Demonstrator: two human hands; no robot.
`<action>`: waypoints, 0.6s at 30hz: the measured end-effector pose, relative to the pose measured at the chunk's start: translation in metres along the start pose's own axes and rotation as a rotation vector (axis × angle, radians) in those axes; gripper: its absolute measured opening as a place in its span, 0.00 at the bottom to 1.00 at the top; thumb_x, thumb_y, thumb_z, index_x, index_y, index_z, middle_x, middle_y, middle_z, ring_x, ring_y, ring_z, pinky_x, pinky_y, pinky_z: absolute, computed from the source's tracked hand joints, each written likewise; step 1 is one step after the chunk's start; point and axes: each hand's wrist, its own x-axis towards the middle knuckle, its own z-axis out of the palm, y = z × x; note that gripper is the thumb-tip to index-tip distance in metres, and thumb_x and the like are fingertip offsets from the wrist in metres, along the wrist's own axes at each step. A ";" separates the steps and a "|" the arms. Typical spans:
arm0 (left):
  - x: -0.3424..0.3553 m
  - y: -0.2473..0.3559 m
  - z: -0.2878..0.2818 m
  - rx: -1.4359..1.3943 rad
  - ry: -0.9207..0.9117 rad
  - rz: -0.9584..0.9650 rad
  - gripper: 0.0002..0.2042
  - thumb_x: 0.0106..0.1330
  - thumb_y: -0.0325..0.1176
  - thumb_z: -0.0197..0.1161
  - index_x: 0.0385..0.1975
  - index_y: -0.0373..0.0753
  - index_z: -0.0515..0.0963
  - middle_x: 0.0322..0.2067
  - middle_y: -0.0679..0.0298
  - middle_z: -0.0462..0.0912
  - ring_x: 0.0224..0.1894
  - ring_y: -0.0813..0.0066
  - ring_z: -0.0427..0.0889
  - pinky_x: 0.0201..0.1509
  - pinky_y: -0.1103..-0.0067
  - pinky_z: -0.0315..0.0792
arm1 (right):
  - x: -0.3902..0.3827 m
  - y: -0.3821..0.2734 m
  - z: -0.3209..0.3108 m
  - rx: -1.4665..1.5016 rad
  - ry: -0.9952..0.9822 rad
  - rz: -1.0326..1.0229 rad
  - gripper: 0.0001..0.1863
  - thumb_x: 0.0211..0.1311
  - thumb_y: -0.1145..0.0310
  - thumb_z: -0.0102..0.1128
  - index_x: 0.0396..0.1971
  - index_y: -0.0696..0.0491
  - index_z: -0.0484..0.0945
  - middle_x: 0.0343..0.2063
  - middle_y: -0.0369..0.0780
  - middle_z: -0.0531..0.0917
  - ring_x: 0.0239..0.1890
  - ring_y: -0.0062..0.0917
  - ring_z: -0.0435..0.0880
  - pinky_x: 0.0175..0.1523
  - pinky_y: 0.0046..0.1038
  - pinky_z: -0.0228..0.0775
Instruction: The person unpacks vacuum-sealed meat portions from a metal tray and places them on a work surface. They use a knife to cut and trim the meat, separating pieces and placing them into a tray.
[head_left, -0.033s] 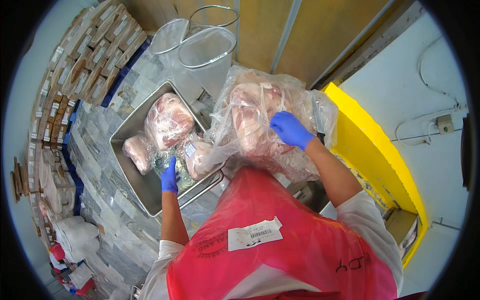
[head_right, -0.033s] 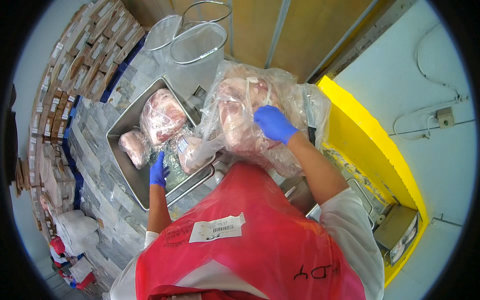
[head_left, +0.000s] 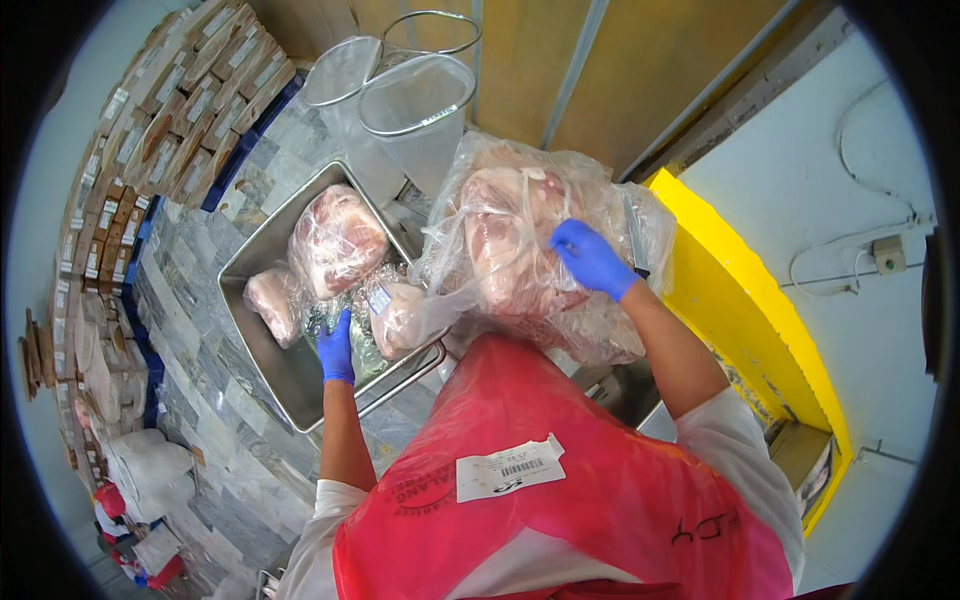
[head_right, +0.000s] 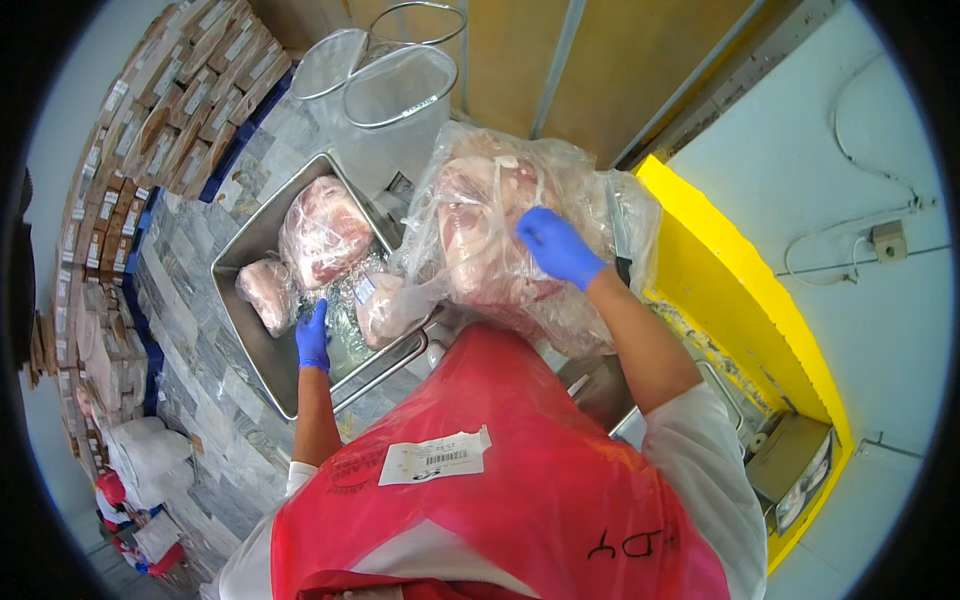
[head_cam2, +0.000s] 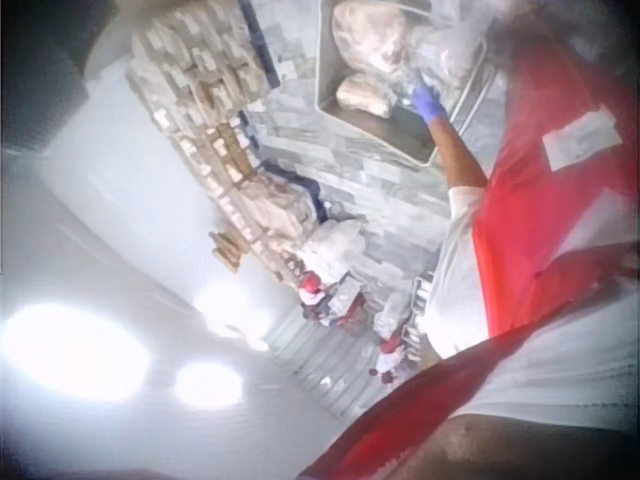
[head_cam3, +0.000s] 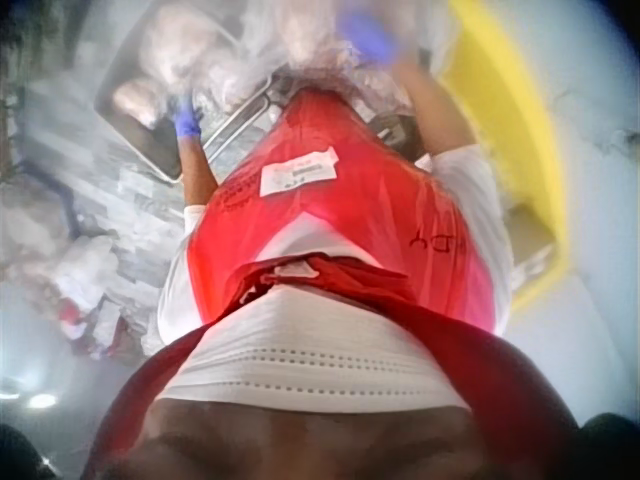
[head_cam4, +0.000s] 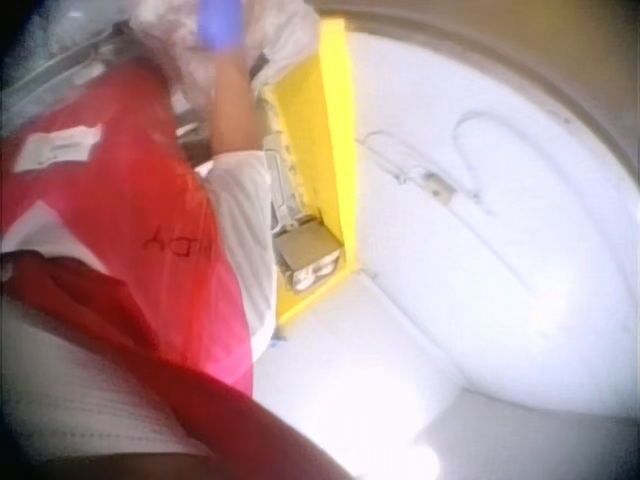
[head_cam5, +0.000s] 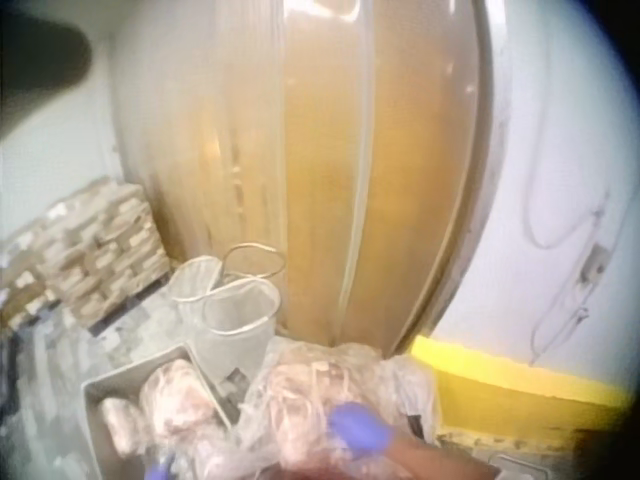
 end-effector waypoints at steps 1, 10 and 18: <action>0.010 -0.004 0.012 0.012 0.035 0.185 0.35 0.64 0.48 0.68 0.64 0.32 0.67 0.60 0.51 0.75 0.58 0.59 0.76 0.59 0.66 0.72 | -0.001 0.012 -0.015 0.293 0.090 0.072 0.07 0.68 0.67 0.58 0.38 0.54 0.78 0.37 0.42 0.82 0.40 0.31 0.81 0.49 0.35 0.73; -0.046 0.154 0.274 0.520 -0.170 1.414 0.40 0.55 0.47 0.73 0.65 0.31 0.66 0.60 0.42 0.73 0.62 0.46 0.73 0.67 0.60 0.66 | 0.126 -0.013 -0.078 0.050 0.663 -0.123 0.06 0.63 0.70 0.58 0.35 0.57 0.77 0.31 0.46 0.80 0.36 0.38 0.81 0.44 0.35 0.73; 0.095 0.214 0.342 0.354 -0.328 0.777 0.20 0.67 0.48 0.61 0.27 0.35 0.85 0.23 0.52 0.82 0.27 0.62 0.80 0.35 0.66 0.71 | 0.045 -0.035 0.025 -0.358 0.491 -0.259 0.15 0.58 0.70 0.55 0.46 0.50 0.78 0.46 0.46 0.77 0.52 0.44 0.74 0.57 0.45 0.65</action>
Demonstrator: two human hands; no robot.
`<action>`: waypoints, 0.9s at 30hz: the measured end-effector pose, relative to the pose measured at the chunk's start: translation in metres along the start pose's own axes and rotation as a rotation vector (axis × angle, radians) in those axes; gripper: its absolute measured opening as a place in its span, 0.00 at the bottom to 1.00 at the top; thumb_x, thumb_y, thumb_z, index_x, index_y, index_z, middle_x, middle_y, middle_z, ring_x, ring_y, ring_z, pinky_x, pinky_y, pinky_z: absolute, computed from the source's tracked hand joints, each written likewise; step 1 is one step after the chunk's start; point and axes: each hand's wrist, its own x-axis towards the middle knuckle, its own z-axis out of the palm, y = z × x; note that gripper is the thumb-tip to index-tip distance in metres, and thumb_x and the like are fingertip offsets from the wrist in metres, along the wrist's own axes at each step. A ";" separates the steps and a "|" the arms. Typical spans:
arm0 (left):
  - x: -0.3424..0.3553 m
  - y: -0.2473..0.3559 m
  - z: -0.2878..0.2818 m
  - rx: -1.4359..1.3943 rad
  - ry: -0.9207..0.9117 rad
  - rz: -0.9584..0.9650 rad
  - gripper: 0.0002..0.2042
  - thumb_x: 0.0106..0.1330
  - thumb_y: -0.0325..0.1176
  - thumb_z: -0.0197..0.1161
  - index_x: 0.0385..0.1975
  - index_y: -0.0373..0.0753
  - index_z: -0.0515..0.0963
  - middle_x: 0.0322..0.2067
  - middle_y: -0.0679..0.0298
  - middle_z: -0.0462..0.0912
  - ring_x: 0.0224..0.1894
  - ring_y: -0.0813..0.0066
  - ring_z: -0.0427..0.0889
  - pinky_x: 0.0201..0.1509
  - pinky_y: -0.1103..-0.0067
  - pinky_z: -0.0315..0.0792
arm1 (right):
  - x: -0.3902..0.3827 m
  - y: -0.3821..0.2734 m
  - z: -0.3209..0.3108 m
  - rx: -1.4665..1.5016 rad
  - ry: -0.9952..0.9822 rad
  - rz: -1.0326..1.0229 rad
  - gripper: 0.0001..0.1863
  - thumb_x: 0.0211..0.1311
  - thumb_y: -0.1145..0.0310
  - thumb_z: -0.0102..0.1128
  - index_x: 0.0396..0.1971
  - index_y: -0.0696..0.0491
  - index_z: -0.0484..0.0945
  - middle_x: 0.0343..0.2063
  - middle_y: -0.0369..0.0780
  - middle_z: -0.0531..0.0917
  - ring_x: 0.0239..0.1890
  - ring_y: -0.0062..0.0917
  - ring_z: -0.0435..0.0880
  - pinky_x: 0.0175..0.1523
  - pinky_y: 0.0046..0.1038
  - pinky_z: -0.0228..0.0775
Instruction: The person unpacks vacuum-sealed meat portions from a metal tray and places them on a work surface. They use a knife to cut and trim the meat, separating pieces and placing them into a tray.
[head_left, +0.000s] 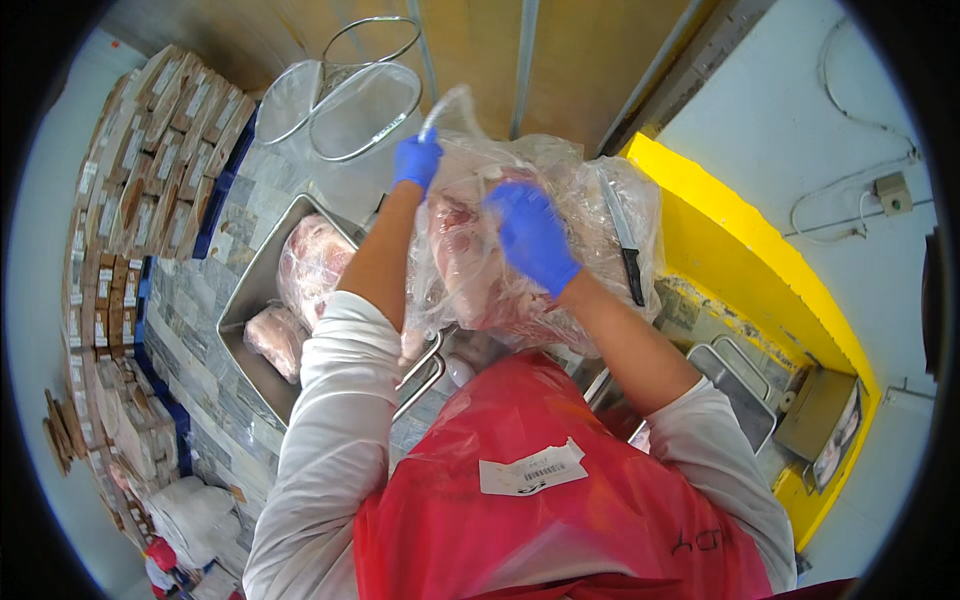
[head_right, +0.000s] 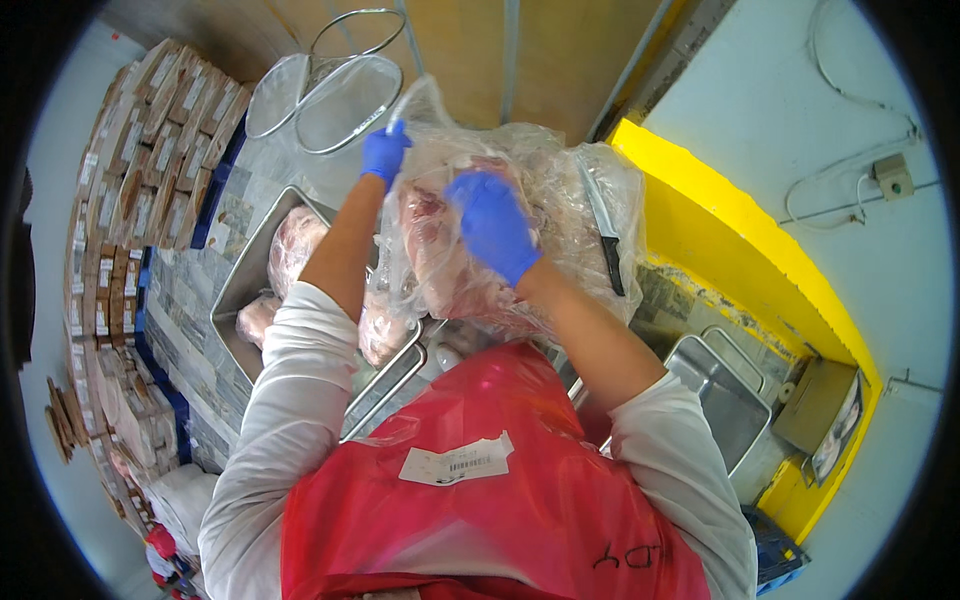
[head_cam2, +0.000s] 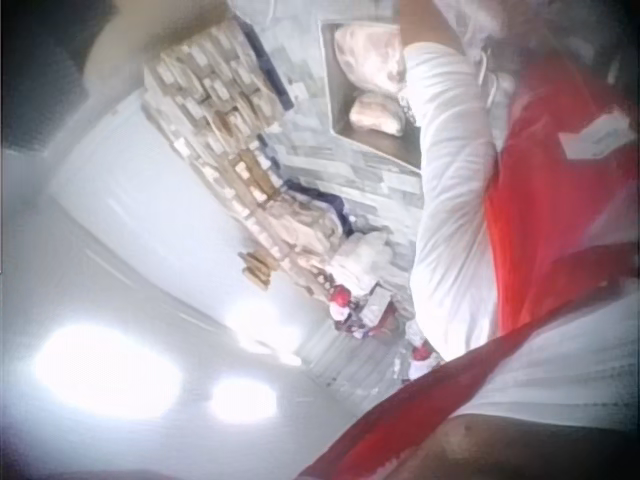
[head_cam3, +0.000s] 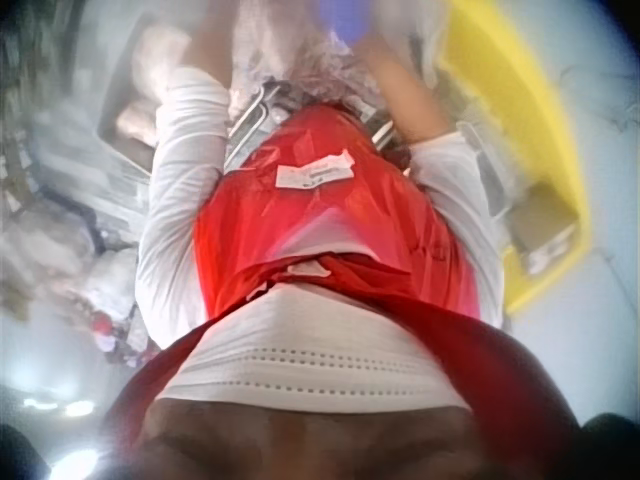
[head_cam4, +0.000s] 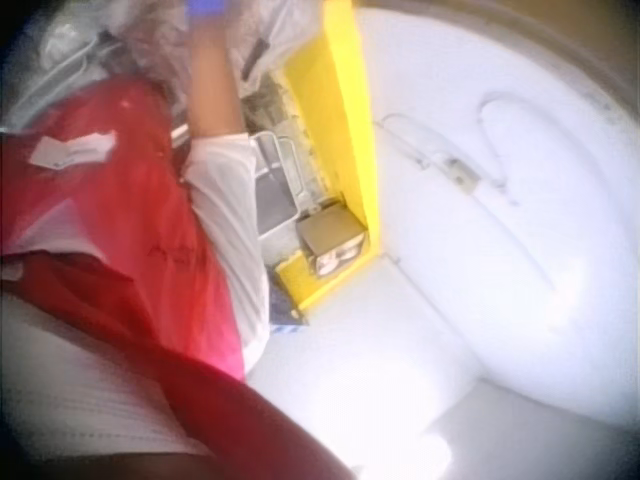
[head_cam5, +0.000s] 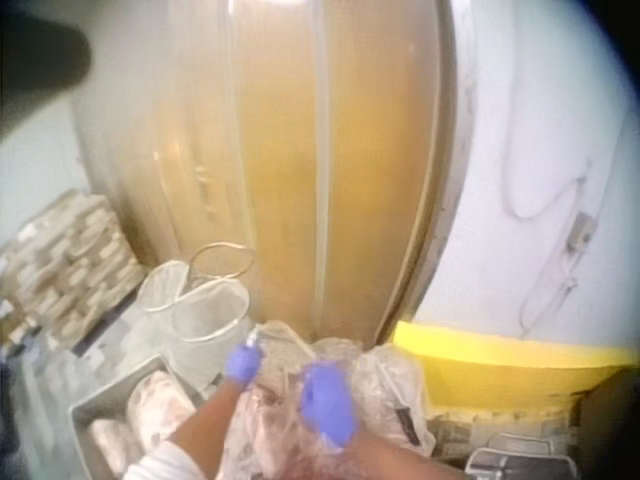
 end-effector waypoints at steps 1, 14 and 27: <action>0.008 -0.008 -0.010 0.027 0.050 0.047 0.20 0.68 0.47 0.60 0.24 0.36 0.84 0.17 0.61 0.79 0.19 0.72 0.74 0.26 0.71 0.67 | -0.019 -0.009 0.009 -0.047 -0.085 -0.187 0.15 0.57 0.69 0.55 0.45 0.50 0.79 0.45 0.46 0.78 0.52 0.42 0.74 0.58 0.45 0.64; -0.007 -0.075 -0.103 -0.270 0.067 -0.470 0.25 0.73 0.56 0.52 0.26 0.39 0.82 0.12 0.71 0.65 0.11 0.78 0.60 0.15 0.76 0.54 | -0.191 -0.005 -0.095 0.083 -0.434 0.450 0.03 0.52 0.70 0.58 0.25 0.50 0.74 0.22 0.42 0.79 0.30 0.41 0.80 0.41 0.41 0.69; -0.201 -0.088 -0.070 -0.533 -0.673 -0.605 0.21 0.61 0.57 0.69 0.35 0.42 0.79 0.23 0.72 0.73 0.21 0.83 0.65 0.22 0.83 0.57 | -0.152 0.031 -0.080 -0.098 -0.015 0.574 0.30 0.53 0.67 0.68 0.58 0.51 0.72 0.52 0.49 0.76 0.54 0.44 0.76 0.60 0.43 0.68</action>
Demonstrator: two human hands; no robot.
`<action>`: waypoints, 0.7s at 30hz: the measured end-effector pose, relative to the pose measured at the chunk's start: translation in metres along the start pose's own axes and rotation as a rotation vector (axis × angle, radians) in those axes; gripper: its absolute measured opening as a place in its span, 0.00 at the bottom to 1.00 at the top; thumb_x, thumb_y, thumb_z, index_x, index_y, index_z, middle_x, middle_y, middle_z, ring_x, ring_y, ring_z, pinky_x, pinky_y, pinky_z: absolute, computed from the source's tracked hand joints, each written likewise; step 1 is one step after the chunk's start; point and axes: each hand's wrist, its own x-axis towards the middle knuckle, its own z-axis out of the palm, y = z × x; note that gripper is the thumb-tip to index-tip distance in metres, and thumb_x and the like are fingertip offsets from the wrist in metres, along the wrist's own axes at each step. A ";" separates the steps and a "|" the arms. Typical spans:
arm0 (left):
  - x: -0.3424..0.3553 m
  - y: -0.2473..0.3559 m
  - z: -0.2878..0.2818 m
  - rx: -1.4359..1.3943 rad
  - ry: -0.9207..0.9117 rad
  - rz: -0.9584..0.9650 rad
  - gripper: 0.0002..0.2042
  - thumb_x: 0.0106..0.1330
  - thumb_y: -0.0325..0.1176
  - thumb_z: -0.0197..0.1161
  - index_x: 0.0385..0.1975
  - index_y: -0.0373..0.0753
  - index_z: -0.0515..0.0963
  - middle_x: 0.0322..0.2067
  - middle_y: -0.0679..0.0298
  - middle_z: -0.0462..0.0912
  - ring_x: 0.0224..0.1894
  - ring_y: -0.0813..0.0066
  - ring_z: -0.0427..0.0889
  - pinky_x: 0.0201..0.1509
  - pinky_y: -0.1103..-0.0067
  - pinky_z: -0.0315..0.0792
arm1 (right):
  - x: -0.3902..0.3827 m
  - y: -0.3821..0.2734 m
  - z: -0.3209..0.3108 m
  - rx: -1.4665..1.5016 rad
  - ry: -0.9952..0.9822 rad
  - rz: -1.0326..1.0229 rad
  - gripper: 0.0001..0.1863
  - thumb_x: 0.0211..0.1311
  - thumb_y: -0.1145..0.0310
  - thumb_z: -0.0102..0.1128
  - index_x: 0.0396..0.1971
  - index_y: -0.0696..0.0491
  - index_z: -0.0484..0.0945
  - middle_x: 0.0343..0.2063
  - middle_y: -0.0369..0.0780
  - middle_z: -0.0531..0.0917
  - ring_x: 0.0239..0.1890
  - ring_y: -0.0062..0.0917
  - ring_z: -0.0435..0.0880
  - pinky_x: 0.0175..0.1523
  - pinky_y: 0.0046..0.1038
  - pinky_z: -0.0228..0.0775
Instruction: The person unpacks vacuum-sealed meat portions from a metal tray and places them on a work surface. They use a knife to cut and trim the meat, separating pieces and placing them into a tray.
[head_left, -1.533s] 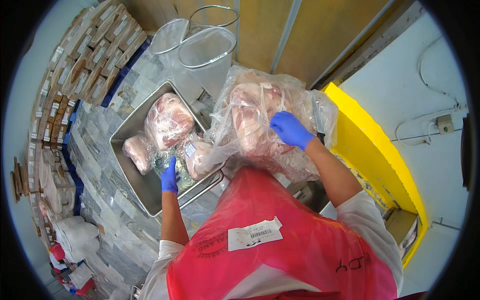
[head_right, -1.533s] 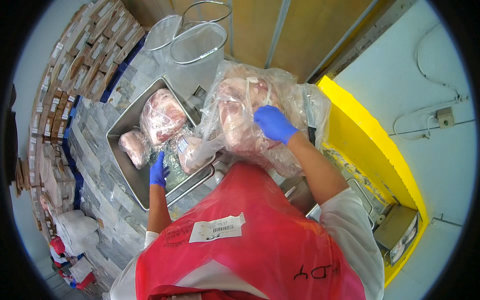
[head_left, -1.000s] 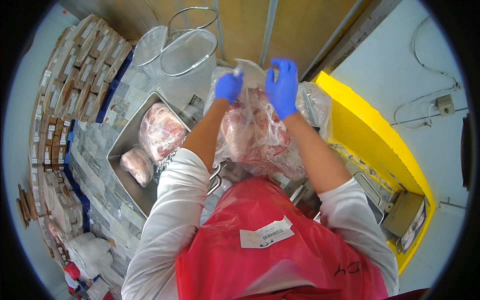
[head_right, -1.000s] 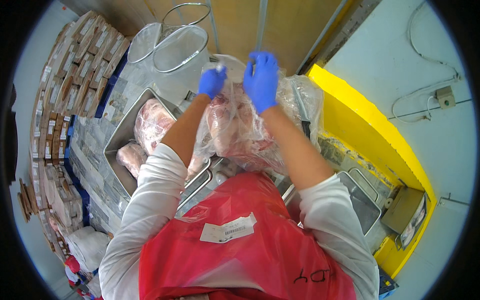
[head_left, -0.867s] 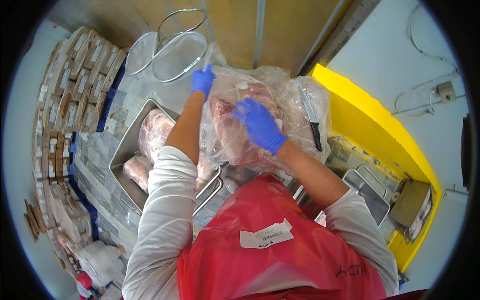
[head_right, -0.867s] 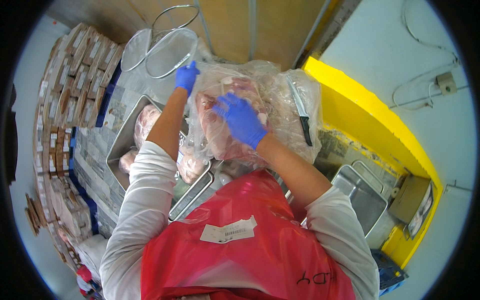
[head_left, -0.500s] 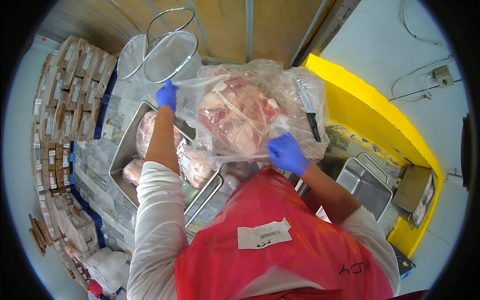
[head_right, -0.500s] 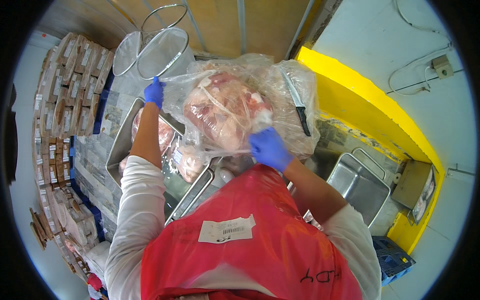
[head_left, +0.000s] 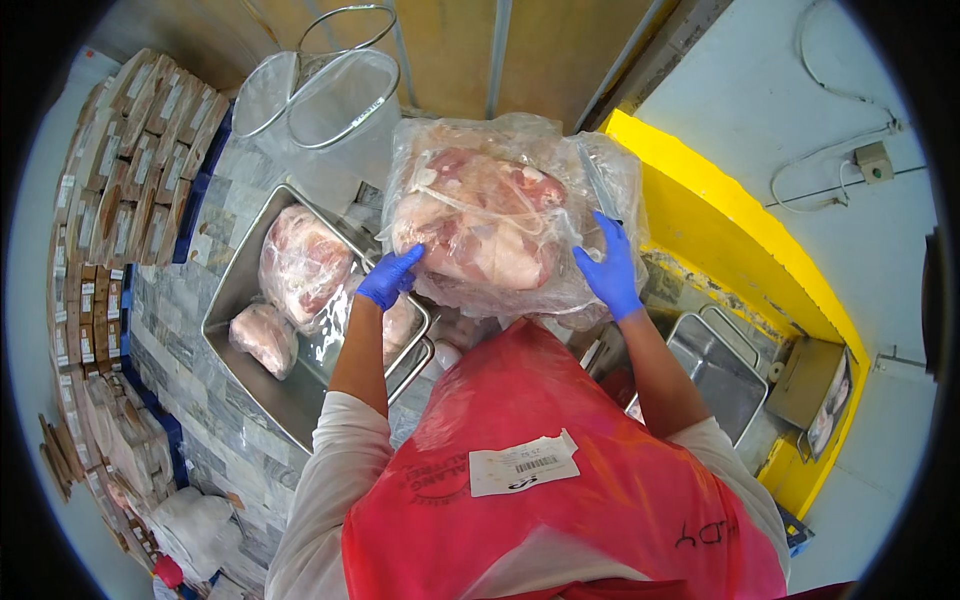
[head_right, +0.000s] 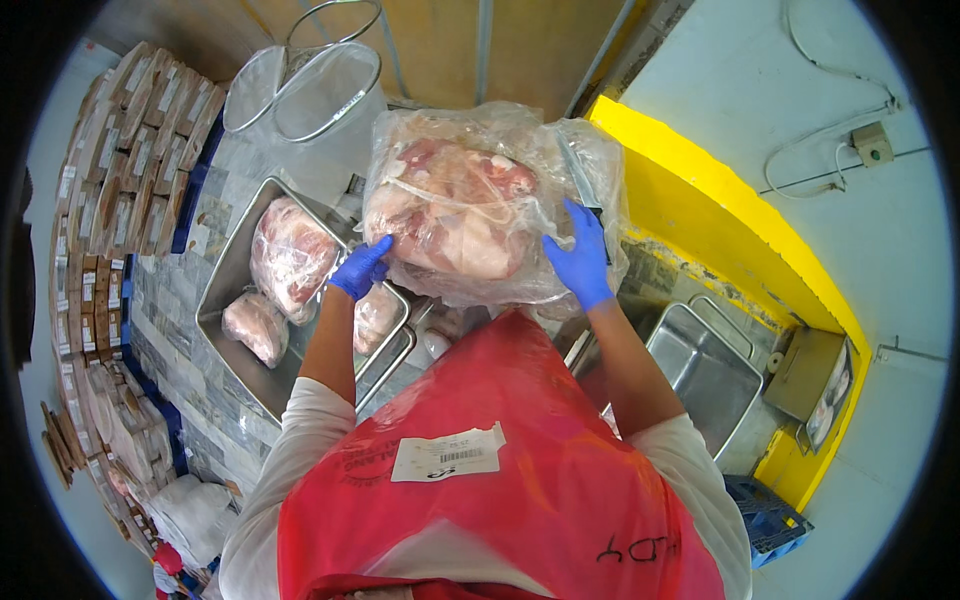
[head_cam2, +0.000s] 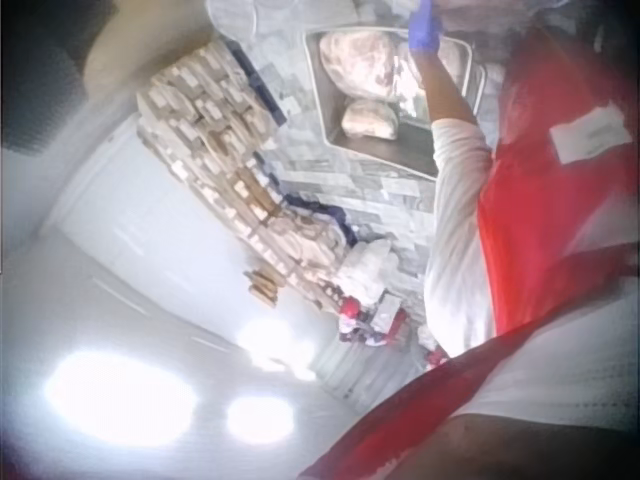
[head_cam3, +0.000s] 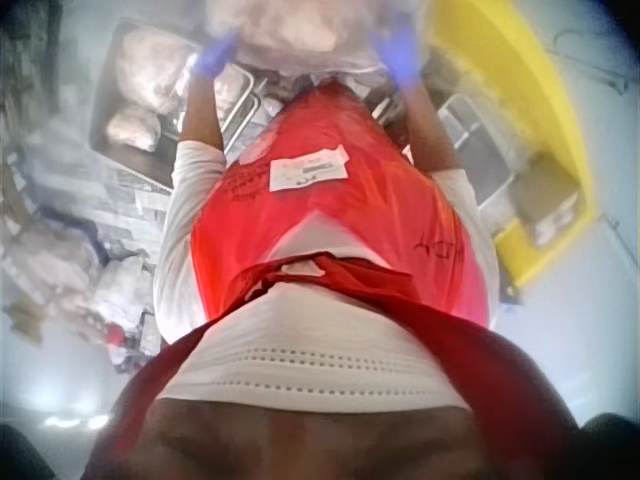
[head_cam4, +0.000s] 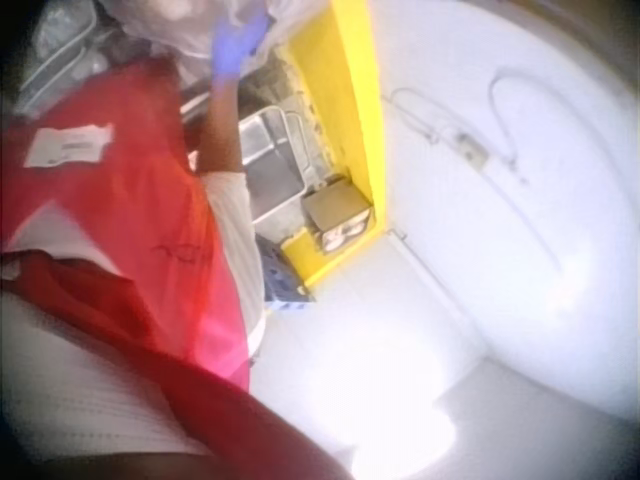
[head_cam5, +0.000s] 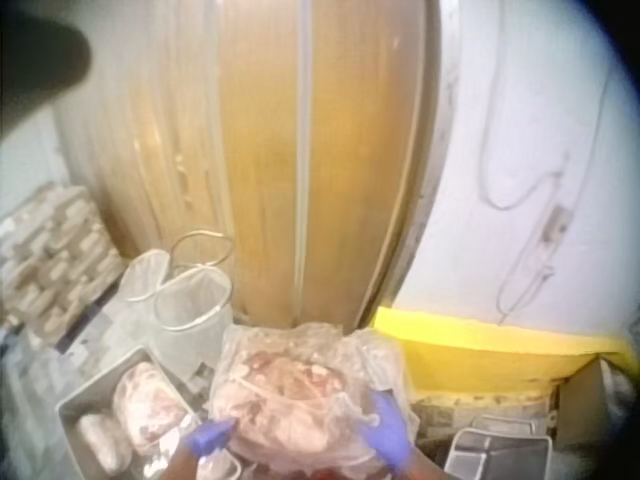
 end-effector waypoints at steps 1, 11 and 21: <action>-0.005 0.006 0.003 0.063 -0.025 0.003 0.21 0.61 0.56 0.70 0.33 0.42 0.80 0.23 0.72 0.74 0.21 0.84 0.66 0.23 0.83 0.58 | 0.015 -0.015 0.002 -0.075 -0.016 -0.107 0.27 0.53 0.68 0.67 0.56 0.52 0.74 0.50 0.48 0.77 0.53 0.44 0.77 0.59 0.44 0.68; -0.005 -0.027 -0.033 1.067 0.500 0.113 0.22 0.61 0.49 0.65 0.42 0.34 0.84 0.44 0.48 0.85 0.50 0.44 0.80 0.56 0.63 0.73 | 0.019 0.037 0.026 0.010 -0.084 -0.126 0.06 0.49 0.75 0.60 0.29 0.54 0.75 0.24 0.45 0.76 0.34 0.46 0.78 0.43 0.43 0.70; -0.014 -0.042 0.050 -0.076 0.245 0.264 0.16 0.61 0.36 0.69 0.44 0.34 0.82 0.36 0.62 0.84 0.35 0.72 0.81 0.42 0.76 0.75 | 0.007 0.083 0.075 0.588 -0.219 0.389 0.24 0.64 0.62 0.59 0.58 0.55 0.73 0.53 0.41 0.80 0.55 0.27 0.78 0.58 0.29 0.70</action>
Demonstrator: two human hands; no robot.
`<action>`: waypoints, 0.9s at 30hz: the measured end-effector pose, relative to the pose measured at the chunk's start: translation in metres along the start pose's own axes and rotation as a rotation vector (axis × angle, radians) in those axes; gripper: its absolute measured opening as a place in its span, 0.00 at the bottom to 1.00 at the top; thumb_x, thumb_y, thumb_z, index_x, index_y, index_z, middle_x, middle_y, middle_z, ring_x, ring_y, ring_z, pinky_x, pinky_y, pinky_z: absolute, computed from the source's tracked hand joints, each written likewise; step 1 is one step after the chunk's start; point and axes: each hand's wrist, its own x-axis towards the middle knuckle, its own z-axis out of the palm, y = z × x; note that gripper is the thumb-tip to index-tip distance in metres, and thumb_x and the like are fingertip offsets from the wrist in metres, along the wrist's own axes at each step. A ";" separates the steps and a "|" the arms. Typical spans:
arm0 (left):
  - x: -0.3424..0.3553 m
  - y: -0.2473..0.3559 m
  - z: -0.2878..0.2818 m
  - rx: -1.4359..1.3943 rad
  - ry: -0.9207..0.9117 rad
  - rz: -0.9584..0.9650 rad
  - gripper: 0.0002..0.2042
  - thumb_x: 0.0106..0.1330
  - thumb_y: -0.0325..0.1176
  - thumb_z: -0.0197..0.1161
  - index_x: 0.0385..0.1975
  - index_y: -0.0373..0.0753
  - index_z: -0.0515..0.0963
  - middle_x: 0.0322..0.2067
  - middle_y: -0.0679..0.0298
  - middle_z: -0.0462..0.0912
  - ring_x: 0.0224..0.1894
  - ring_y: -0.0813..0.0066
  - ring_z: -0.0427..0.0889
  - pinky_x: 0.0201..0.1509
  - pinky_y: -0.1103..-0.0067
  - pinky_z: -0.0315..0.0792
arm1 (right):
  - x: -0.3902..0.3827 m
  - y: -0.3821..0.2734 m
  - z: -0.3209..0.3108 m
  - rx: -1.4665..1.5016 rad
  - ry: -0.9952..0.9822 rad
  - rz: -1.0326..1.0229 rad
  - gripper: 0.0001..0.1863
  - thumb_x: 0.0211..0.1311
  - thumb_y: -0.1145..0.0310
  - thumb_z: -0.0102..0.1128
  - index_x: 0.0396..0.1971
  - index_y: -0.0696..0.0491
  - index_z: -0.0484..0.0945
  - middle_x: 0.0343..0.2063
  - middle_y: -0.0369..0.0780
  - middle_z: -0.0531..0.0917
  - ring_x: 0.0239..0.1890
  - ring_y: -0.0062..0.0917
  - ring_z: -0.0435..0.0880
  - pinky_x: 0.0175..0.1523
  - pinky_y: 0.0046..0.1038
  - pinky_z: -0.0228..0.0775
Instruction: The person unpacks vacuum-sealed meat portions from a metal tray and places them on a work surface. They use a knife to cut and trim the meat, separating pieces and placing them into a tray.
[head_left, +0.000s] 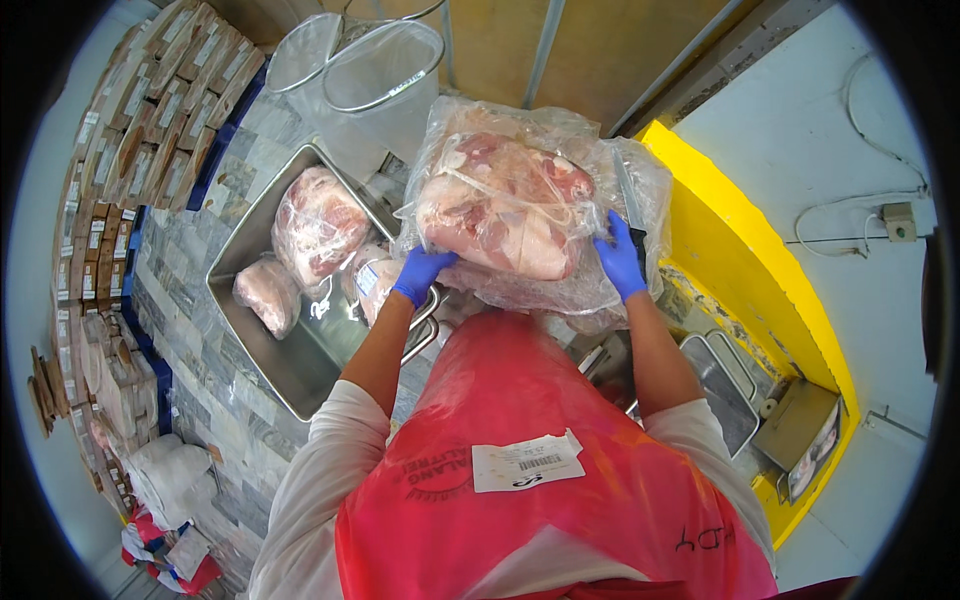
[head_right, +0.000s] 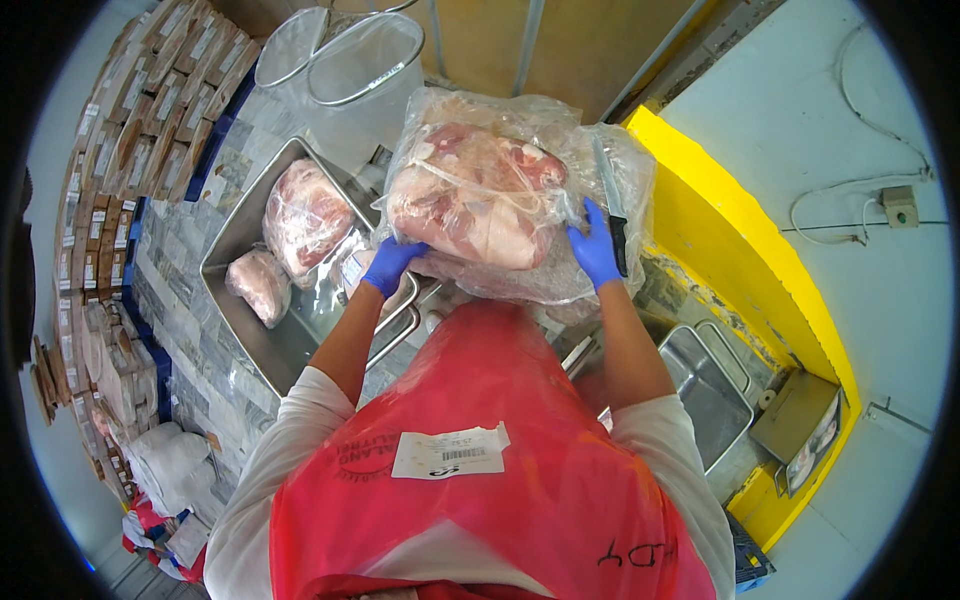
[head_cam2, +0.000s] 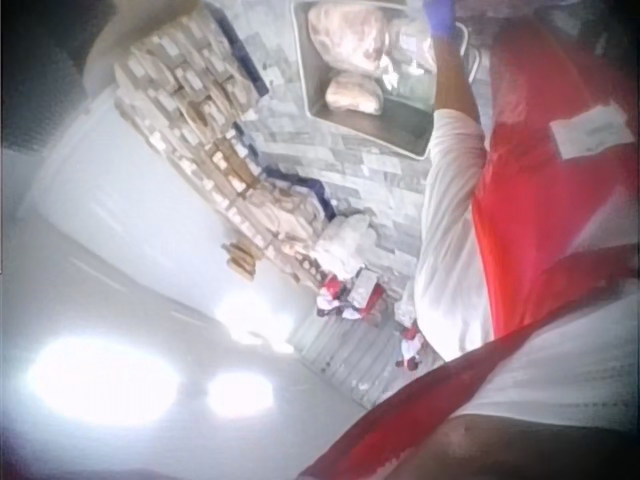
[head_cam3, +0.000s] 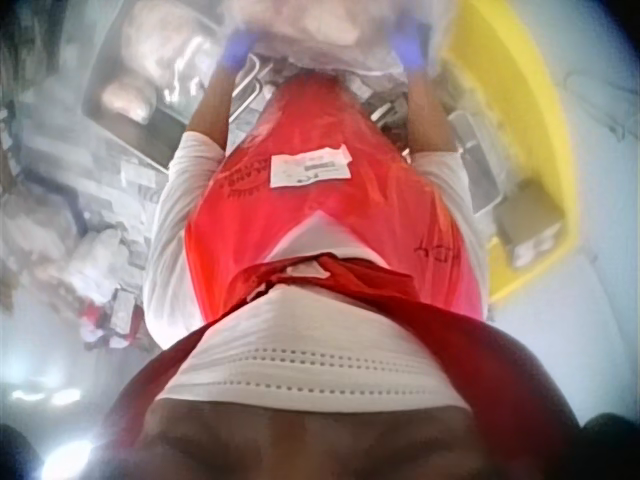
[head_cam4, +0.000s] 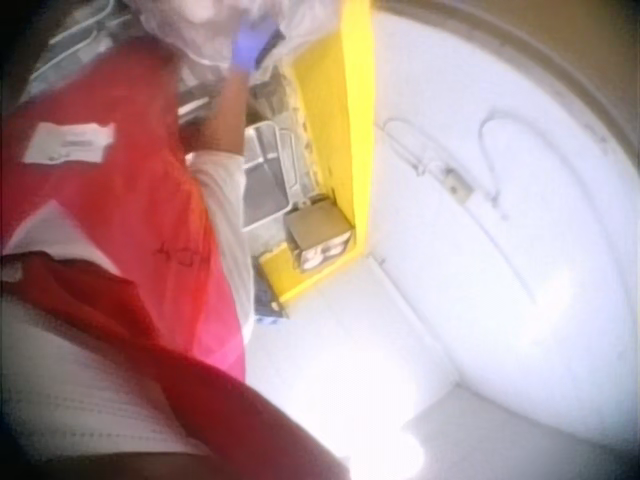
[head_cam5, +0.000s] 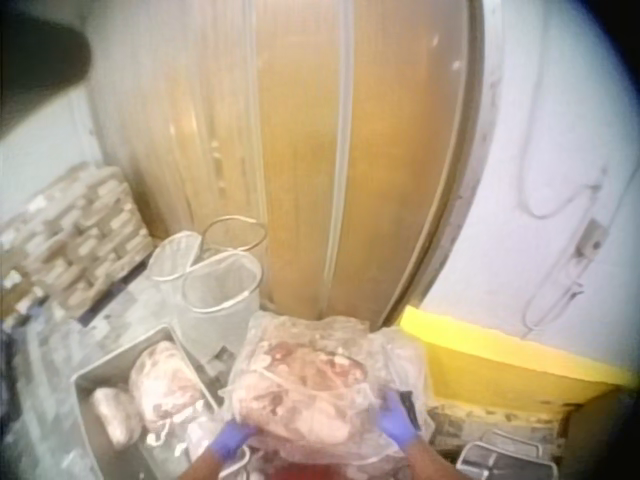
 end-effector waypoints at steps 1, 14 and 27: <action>0.006 -0.001 -0.004 0.039 -0.034 -0.081 0.15 0.61 0.36 0.68 0.43 0.34 0.82 0.34 0.64 0.83 0.33 0.73 0.80 0.39 0.76 0.75 | 0.008 0.006 0.008 0.219 -0.094 0.172 0.24 0.67 0.61 0.56 0.60 0.54 0.72 0.54 0.40 0.80 0.57 0.27 0.77 0.61 0.29 0.67; -0.029 -0.042 0.033 0.514 -0.049 -0.007 0.13 0.66 0.34 0.53 0.35 0.36 0.84 0.32 0.55 0.86 0.37 0.64 0.85 0.43 0.70 0.75 | 0.039 -0.066 0.026 -0.059 -0.165 0.049 0.31 0.70 0.50 0.54 0.66 0.53 0.68 0.58 0.40 0.79 0.59 0.28 0.76 0.65 0.28 0.65; -0.063 0.088 0.035 0.296 -0.092 0.073 0.09 0.64 0.29 0.56 0.29 0.37 0.84 0.25 0.71 0.79 0.27 0.84 0.71 0.32 0.82 0.66 | 0.024 -0.100 0.028 0.709 -0.489 0.711 0.33 0.69 0.42 0.52 0.61 0.54 0.73 0.54 0.41 0.81 0.50 0.29 0.83 0.53 0.33 0.78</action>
